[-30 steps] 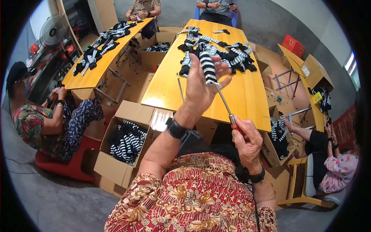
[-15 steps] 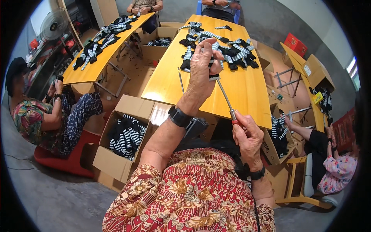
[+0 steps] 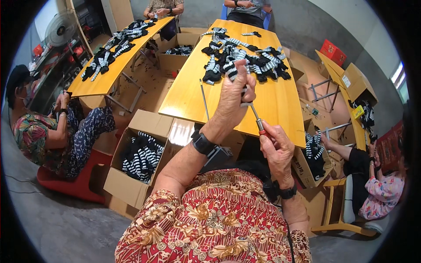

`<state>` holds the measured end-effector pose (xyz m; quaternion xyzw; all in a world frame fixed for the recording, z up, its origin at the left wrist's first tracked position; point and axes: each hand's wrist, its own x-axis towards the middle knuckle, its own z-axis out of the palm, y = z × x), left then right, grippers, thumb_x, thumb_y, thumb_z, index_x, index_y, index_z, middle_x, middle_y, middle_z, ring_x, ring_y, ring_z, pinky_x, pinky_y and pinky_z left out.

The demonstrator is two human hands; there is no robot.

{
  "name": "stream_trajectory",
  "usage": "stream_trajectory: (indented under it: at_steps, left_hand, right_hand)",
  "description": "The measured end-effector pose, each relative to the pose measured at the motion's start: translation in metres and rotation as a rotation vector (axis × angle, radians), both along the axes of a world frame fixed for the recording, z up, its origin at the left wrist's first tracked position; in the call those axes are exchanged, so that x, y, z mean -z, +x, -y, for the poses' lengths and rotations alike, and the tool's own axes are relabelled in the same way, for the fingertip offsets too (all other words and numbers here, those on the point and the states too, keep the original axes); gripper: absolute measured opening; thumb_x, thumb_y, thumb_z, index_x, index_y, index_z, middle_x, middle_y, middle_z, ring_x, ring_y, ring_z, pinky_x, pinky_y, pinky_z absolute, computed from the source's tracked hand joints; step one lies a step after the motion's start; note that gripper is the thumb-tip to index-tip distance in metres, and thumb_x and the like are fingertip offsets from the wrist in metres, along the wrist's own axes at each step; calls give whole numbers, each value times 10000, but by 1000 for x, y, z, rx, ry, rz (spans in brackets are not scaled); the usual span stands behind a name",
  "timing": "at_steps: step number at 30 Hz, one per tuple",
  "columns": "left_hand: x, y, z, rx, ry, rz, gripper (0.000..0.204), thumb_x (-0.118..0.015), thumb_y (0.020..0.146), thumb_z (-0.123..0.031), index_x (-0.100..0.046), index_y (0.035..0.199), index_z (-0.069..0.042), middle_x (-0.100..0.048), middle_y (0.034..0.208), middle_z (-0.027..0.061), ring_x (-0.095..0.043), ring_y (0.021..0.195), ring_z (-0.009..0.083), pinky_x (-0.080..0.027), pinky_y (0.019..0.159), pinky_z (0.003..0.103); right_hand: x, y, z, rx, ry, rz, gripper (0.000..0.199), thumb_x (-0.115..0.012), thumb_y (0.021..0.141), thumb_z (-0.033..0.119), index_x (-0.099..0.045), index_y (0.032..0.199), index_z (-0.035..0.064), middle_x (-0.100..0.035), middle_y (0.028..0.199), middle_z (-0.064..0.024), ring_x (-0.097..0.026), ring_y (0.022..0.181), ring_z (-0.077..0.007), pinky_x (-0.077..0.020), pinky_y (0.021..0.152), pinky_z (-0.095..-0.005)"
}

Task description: The person uses a red-handled tool to pull the toe seam of a black and white striped sock inside out, then stretches the sock over the tool to smooth it. They repeat this process with multiple socks, placing the finished items on the table.

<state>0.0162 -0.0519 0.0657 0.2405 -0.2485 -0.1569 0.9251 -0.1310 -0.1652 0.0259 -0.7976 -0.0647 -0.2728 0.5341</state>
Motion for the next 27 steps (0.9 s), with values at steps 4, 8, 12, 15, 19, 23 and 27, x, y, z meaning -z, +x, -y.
stream_trajectory:
  at_steps: [4, 8, 12, 15, 19, 23, 27]
  left_hand:
    - [-2, 11, -5, -55, -7, -35, 407, -441, 984, -410, -466, 1177, -53, -574, 866, 39, -485, 615, 99, -416, 555, 219]
    - [-5, 26, -14, 85, -153, -73, 419, -404, 996, -411, -472, 1169, -35, -561, 859, 36, -491, 654, 102, -419, 560, 208]
    - [-2, 32, -20, 159, -222, -4, 474, -358, 1001, -450, -487, 1193, -35, -587, 854, 42, -443, 559, 74, -343, 487, 193]
    - [-6, 23, -15, 105, -180, -67, 508, -336, 1000, -477, -498, 1196, -37, -604, 788, 28, -347, 448, 48, -270, 435, 184]
    - [-8, 12, -11, 46, -93, 4, 483, -376, 990, -474, -491, 1211, -59, -544, 667, -21, -290, 420, 32, -244, 418, 183]
    - [-3, 2, -4, 97, -9, 41, 411, -426, 987, -416, -474, 1236, -93, -455, 604, -41, -277, 425, 29, -236, 411, 189]
    - [7, -25, 17, 179, 63, 24, 397, -440, 992, -374, -472, 1248, -72, -398, 565, -53, -282, 434, 28, -234, 406, 188]
  right_hand:
    - [-7, -2, -1, 56, -154, 83, 349, -604, 811, -50, -633, 1150, 28, -580, 858, -35, -525, 674, -85, -432, 590, -217]
    - [-11, -11, -5, 84, -213, 104, 359, -605, 784, -65, -643, 1128, 30, -597, 849, -51, -548, 684, -106, -441, 597, -229]
    - [-5, -17, -3, 26, -169, 50, 361, -607, 778, -67, -645, 1125, 25, -603, 844, -53, -559, 696, -111, -445, 607, -231]
    - [-4, -12, 0, -13, -93, 11, 336, -604, 797, -58, -647, 1123, 15, -595, 848, -34, -551, 714, -90, -435, 618, -213]
    - [-9, -8, 6, -70, -5, -33, 316, -598, 824, -48, -649, 1129, 16, -581, 859, -12, -521, 710, -56, -413, 608, -189]
    - [-19, -9, 4, -68, 39, -74, 306, -594, 839, -40, -647, 1136, 16, -570, 869, -3, -490, 689, -35, -395, 586, -179]
    - [-11, 2, -5, 19, 34, -17, 289, -588, 849, -39, -640, 1129, 10, -556, 859, 6, -475, 674, -35, -386, 573, -179]
